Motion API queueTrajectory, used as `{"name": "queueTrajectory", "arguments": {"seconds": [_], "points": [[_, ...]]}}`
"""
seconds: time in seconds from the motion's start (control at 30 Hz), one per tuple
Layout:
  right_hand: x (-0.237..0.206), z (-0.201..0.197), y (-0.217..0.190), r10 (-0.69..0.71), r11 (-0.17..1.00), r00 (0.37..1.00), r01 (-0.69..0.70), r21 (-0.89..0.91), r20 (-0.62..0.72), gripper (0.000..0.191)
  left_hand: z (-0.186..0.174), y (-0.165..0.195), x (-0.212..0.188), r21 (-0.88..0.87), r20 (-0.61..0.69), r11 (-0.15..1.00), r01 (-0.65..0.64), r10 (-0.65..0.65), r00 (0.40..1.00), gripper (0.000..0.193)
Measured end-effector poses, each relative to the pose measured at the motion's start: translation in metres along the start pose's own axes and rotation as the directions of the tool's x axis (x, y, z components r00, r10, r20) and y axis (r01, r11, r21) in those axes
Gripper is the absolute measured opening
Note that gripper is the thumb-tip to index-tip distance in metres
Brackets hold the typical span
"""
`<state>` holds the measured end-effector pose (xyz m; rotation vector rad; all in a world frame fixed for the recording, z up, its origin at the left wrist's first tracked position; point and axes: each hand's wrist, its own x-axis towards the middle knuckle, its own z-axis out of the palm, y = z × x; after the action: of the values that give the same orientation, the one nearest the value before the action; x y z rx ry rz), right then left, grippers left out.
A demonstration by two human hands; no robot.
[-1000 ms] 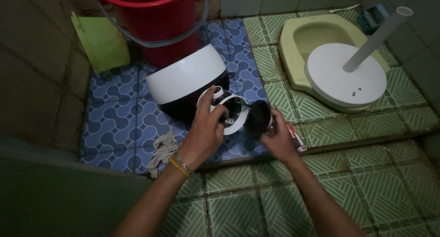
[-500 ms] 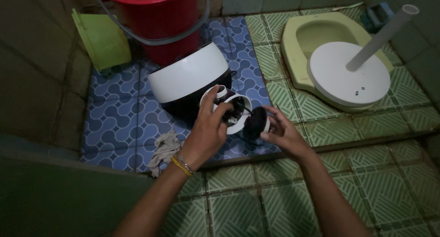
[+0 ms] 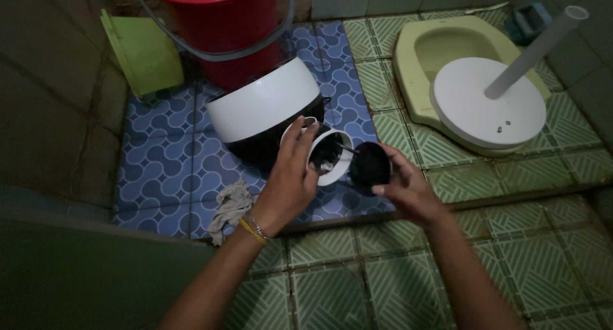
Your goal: The person unscrews the rear housing of a small desk fan with a screwdriver, removes the back cover and internal components, wipes parts with a cloth, then reattaches the housing and screws it back together, finishing with the reassembled fan.
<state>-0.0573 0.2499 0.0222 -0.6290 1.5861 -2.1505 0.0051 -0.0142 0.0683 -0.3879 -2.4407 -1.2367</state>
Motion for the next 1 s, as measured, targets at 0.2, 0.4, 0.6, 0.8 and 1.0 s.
{"name": "queueTrajectory", "arguments": {"seconds": [0.2,0.4,0.6,0.8,1.0], "points": [[0.005,-0.018,-0.015,0.168,0.984,0.981,-0.161,0.075,-0.1,0.069,-0.001,-0.003,-0.003,-0.019,-0.001,1.0,0.015,-0.015,1.0,0.075],[0.012,-0.03,-0.031,0.246,0.963,0.963,-0.256,-0.086,-0.114,0.06,-0.001,0.001,-0.001,-0.019,0.014,0.998,0.062,-0.062,0.998,0.073],[0.011,-0.025,-0.04,0.201,0.891,0.968,-0.244,-0.384,-0.149,0.053,-0.003,0.004,0.002,-0.021,0.091,0.978,0.208,-0.206,0.974,0.071],[0.005,-0.013,-0.044,0.161,0.879,0.967,-0.232,-0.416,-0.199,0.051,-0.002,0.003,0.0,-0.005,-0.004,0.998,0.06,-0.06,0.998,0.069],[0.004,-0.008,-0.038,0.076,0.903,0.986,-0.131,-0.41,-0.147,0.052,-0.001,0.001,0.0,0.011,0.002,0.998,0.068,-0.068,0.998,0.069]]}}
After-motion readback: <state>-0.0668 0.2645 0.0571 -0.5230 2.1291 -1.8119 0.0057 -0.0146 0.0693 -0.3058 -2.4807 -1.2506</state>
